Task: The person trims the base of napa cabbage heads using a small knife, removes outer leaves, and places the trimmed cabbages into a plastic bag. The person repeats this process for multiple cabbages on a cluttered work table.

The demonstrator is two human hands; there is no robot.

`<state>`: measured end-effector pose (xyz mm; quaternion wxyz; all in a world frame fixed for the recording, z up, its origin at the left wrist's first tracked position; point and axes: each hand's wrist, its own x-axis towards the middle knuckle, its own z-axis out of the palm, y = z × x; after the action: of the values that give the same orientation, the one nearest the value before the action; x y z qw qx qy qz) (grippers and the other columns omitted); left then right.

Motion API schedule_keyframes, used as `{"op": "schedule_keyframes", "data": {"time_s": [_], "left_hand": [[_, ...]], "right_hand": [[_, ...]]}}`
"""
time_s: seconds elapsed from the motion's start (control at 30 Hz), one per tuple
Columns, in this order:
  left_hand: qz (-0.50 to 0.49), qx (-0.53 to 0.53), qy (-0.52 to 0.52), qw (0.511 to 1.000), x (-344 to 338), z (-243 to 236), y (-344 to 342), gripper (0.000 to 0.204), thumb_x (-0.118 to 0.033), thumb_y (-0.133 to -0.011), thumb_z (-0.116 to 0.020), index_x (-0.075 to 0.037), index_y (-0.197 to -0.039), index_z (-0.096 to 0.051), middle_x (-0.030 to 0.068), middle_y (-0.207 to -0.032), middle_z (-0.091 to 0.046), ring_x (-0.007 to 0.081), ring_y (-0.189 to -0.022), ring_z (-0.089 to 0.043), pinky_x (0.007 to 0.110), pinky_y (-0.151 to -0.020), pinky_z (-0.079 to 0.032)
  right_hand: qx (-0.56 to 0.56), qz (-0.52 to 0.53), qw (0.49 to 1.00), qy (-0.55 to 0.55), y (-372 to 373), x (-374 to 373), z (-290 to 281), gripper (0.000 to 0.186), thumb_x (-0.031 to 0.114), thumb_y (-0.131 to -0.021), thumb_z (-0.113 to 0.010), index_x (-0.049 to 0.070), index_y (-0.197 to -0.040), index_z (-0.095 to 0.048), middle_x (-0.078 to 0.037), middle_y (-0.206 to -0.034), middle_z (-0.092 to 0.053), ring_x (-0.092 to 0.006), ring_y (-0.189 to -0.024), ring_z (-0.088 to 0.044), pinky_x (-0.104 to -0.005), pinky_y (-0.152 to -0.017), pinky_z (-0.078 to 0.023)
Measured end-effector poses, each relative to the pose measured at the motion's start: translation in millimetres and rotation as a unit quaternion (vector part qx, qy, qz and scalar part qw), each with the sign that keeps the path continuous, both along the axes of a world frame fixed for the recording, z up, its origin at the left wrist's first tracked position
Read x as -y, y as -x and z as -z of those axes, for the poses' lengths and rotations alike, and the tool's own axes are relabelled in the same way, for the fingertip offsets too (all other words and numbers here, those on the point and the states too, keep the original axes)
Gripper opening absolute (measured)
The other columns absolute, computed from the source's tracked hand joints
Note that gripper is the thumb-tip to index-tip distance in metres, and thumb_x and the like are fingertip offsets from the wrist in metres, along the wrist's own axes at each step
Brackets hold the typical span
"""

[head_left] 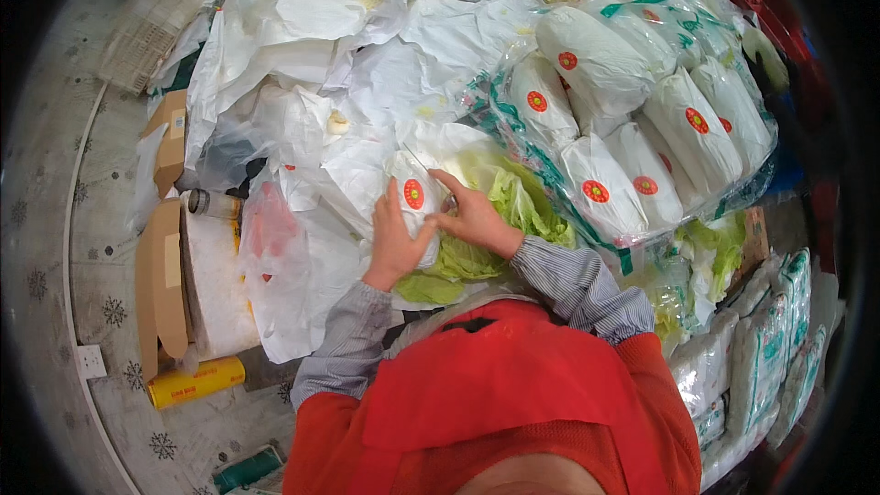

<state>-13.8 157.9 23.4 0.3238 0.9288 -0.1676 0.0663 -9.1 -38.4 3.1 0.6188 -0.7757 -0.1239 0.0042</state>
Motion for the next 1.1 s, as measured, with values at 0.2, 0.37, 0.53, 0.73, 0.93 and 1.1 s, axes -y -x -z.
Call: {"op": "schedule_keyframes", "data": {"time_s": [0.2,0.37,0.53,0.73,0.93,1.1], "left_hand": [[0.001,-0.072,0.037,0.997,-4,6,5,0.123,-0.027,-0.072,-0.085,0.003,-0.158,-0.002,0.0352,-0.15,-0.027,0.0483,-0.139,-0.031,0.051,-0.116,-0.027],[0.041,-0.054,0.125,0.99,-15,2,2,0.115,-0.016,-0.068,-0.081,0.003,-0.158,-0.01,0.0302,-0.149,-0.036,0.0412,-0.137,-0.04,0.047,-0.115,-0.032],[-0.066,-0.24,0.33,0.911,-35,1,-16,0.08,-0.004,-0.08,-0.067,0.0,-0.152,-0.032,0.0199,-0.143,-0.05,0.0244,-0.132,-0.049,0.039,-0.105,-0.045],[-0.048,-0.118,0.158,0.979,-29,12,-23,0.085,-0.025,-0.081,-0.08,0.003,-0.15,-0.037,0.0219,-0.146,-0.047,0.0308,-0.135,-0.046,0.039,-0.112,-0.038],[0.034,-0.198,0.112,0.973,-12,-8,-23,0.086,-0.034,-0.07,-0.084,0.001,-0.14,-0.049,0.0212,-0.13,-0.06,0.036,-0.125,-0.055,0.042,-0.105,-0.044],[0.039,0.017,0.038,0.998,7,1,-14,0.065,-0.027,-0.073,-0.081,-0.001,-0.129,-0.061,0.0209,-0.125,-0.065,0.0367,-0.116,-0.061,0.043,-0.102,-0.048]], "right_hand": [[0.0,0.021,1.0,0.005,-7,-13,15,0.039,0.018,-0.086,-0.072,0.004,-0.119,-0.058,-0.015,-0.079,-0.066,-0.0243,-0.067,-0.064,-0.037,-0.065,-0.052],[0.043,-0.01,0.999,0.026,-18,-8,-2,0.023,0.017,-0.085,-0.066,0.001,-0.101,-0.062,-0.016,-0.073,-0.065,-0.0256,-0.064,-0.064,-0.0379,-0.061,-0.051],[-0.167,-0.058,0.957,-0.23,12,37,-42,0.012,0.012,-0.088,-0.063,0.002,-0.083,-0.06,-0.003,-0.064,-0.056,-0.0114,-0.051,-0.053,-0.0282,-0.046,-0.039],[-0.177,0.022,0.923,-0.34,83,127,-57,0.007,0.009,-0.087,-0.061,0.004,-0.085,-0.057,-0.002,-0.06,-0.054,-0.0085,-0.041,-0.041,-0.0248,-0.038,-0.031],[-0.102,0.303,0.944,-0.084,101,158,-86,0.018,0.015,-0.091,-0.062,-0.001,-0.099,-0.063,-0.006,-0.071,-0.062,-0.0107,-0.058,-0.058,-0.0231,-0.05,-0.043],[0.063,-0.13,0.986,0.081,64,98,-93,0.035,0.012,-0.085,-0.066,-0.005,-0.115,-0.063,-0.019,-0.095,-0.07,-0.0324,-0.081,-0.068,-0.039,-0.076,-0.053]]}}
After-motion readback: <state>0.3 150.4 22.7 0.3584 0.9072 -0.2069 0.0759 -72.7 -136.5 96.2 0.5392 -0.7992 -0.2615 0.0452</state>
